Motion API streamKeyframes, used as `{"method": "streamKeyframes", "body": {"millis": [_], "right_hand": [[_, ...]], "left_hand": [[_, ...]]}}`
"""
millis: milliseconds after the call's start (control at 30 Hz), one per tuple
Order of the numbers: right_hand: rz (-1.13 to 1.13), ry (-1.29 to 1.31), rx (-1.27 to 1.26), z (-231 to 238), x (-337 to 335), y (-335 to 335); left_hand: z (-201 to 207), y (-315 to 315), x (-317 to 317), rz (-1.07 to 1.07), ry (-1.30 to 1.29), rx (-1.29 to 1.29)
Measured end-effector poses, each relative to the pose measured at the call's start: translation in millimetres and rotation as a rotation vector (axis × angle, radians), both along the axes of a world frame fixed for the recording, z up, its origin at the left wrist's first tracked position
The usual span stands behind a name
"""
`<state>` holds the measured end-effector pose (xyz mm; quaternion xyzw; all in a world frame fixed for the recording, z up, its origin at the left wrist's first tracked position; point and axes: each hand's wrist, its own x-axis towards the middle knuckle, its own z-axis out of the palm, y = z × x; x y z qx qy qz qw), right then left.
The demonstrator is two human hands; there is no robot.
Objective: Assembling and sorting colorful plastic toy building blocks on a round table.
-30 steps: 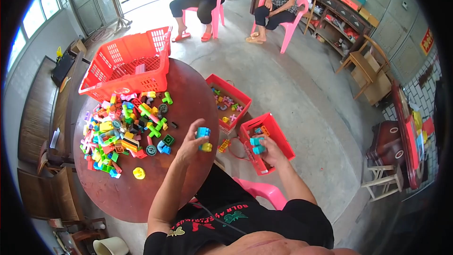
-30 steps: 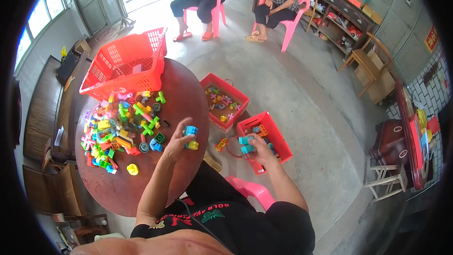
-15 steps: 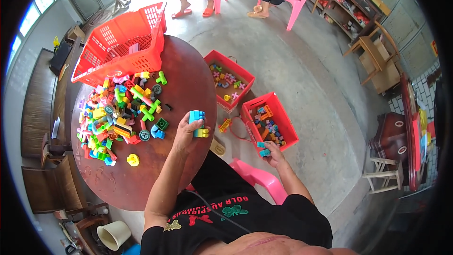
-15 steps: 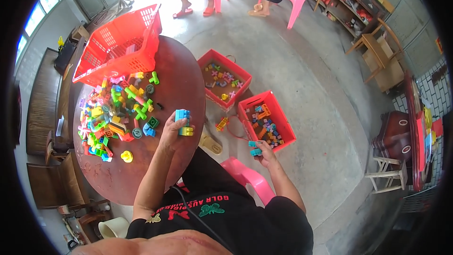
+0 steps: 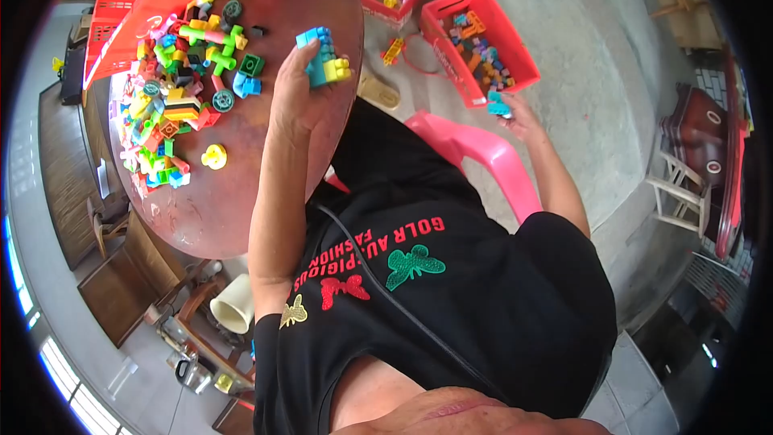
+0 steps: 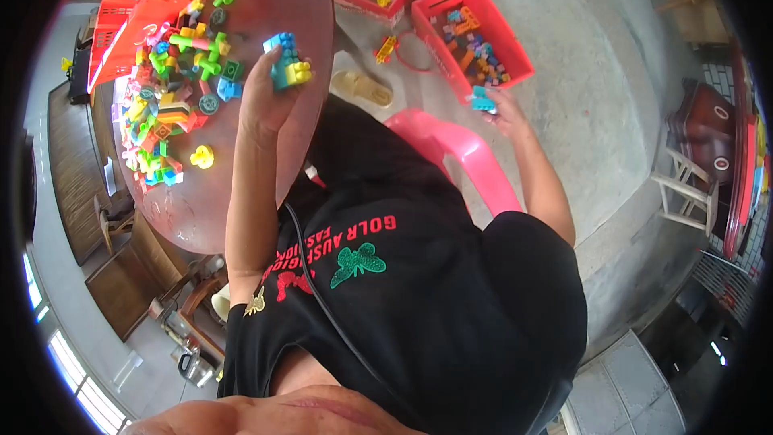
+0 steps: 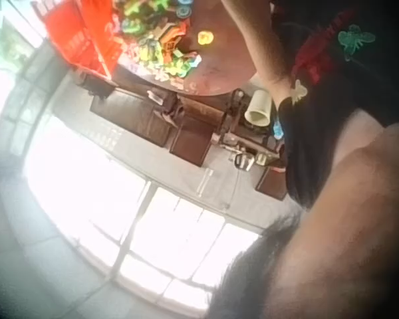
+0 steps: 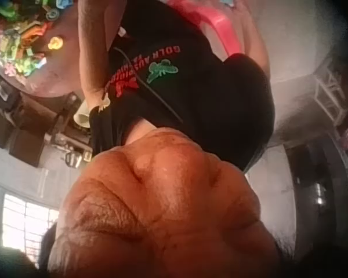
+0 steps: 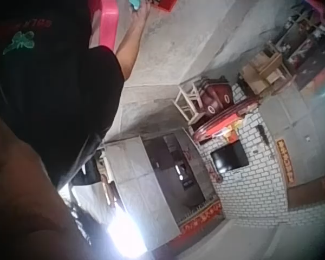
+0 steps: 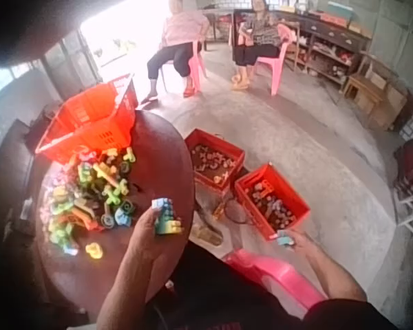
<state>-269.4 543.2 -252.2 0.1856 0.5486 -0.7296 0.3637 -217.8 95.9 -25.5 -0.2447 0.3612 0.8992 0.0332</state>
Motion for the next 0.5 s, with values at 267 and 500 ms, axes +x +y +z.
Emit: {"method": "streamKeyframes", "body": {"millis": [267,500], "right_hand": [[-0.201,0.009,0.043,9.5,3.9,21.3],[-0.164,0.222,0.159,55.9,-55.3,1.3]], "left_hand": [[-9.1,5.1,-5.0,-0.031,0.015,-0.048],[-5.7,2.5,-6.8,0.010,0.059,-0.268]]}}
